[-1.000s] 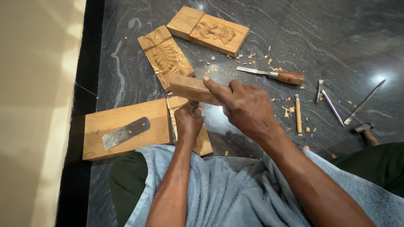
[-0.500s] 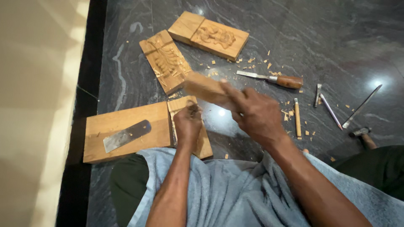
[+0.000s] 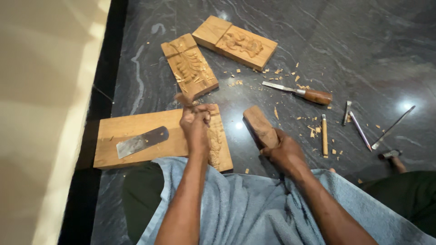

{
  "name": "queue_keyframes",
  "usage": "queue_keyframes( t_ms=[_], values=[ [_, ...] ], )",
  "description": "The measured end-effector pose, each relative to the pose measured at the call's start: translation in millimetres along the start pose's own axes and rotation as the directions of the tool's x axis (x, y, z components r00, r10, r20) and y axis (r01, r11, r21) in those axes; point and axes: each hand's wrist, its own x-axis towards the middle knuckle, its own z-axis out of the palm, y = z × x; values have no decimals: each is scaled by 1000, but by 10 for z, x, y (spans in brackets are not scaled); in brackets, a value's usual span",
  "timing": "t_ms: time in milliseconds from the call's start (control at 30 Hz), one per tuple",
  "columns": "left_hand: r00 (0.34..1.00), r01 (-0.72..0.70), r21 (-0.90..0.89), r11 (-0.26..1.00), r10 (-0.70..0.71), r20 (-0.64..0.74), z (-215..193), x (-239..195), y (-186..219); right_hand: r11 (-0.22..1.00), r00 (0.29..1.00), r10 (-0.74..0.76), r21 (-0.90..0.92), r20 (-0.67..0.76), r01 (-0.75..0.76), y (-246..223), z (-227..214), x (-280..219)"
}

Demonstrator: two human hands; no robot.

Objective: The person sits on the floor and carves a decorative design into a rectangular wooden block using a chisel and a wooden mallet. They repeatedly strike the chisel to remove wood shavings and refine the pattern.

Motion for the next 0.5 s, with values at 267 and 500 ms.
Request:
queue_keyframes(
  t_ms=[267,500],
  values=[
    [977,29,417,909,-114,181,577,-339,-209,920,993,-22,391,114,-25,315,181,321],
    [764,-609,619,496,156,626,769,-574,-254,805,993,24,587,114,-87,480,197,360]
  ],
)
